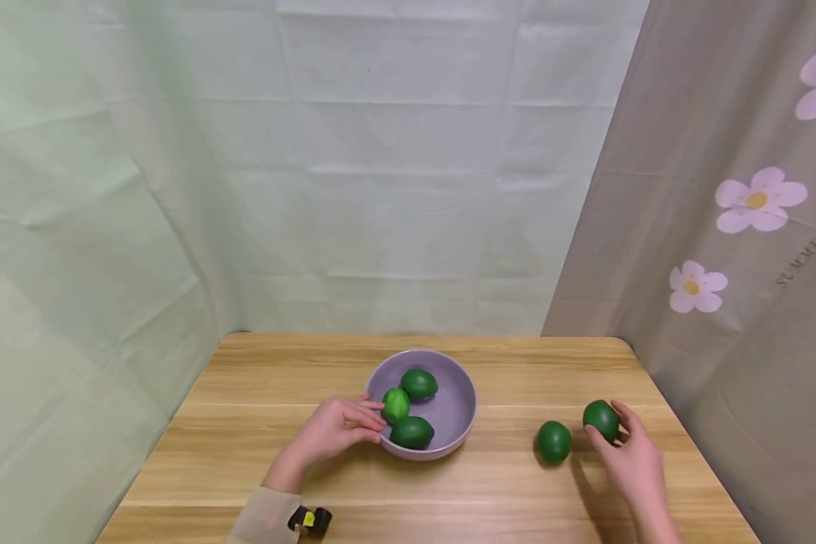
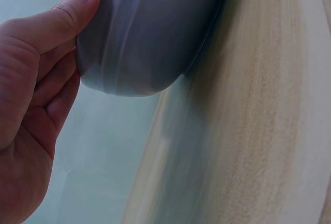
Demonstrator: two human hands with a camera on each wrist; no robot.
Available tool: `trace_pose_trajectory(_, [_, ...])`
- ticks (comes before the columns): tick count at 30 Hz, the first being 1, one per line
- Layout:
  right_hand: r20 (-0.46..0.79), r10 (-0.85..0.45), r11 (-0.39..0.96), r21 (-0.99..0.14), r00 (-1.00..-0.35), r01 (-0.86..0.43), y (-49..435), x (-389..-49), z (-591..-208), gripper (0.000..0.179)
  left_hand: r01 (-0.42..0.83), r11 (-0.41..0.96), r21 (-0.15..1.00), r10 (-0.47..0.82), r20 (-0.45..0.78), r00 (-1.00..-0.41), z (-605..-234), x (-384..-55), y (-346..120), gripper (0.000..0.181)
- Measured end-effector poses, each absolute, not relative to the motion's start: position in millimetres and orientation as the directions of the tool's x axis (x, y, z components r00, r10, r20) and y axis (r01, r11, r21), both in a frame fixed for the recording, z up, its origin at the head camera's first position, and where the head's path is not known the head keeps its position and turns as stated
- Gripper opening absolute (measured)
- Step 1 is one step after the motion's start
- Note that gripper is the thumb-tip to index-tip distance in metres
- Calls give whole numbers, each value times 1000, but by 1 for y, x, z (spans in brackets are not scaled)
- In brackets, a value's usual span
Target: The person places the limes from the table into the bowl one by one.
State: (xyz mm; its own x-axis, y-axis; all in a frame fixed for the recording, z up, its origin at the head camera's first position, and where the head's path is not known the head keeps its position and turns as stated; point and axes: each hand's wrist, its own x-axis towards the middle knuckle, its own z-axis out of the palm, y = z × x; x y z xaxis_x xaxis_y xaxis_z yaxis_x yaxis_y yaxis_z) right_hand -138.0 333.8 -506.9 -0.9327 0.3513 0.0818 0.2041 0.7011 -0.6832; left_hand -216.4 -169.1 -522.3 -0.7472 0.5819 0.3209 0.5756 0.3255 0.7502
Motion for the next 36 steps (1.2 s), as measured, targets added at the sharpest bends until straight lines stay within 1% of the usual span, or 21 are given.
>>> trace_pose_trajectory(7, [120, 351, 677, -718, -928, 163, 325, -136, -502, 78, 570, 336, 749, 580, 312, -752, -522, -216, -169, 16])
trace_pose_trajectory(15, [122, 336, 642, -755, -934, 132, 315, -137, -496, 78, 590, 327, 739, 582, 335, -742, -524, -217, -169, 16])
trace_pose_trajectory(23, [179, 308, 643, -763, -934, 66, 300, -138, -491, 73, 599, 325, 732, 579, 347, -738, -527, -218, -170, 15])
trace_pose_trajectory(29, [191, 285, 629, -777, -939, 33, 285, -139, -489, 71, 615, 325, 719, 583, 360, -728, -528, -219, -170, 15])
trace_pose_trajectory(36, [189, 244, 614, -789, -951, 1, 270, -141, -485, 71, 580, 339, 741, 577, 323, -750, -526, -217, -170, 16])
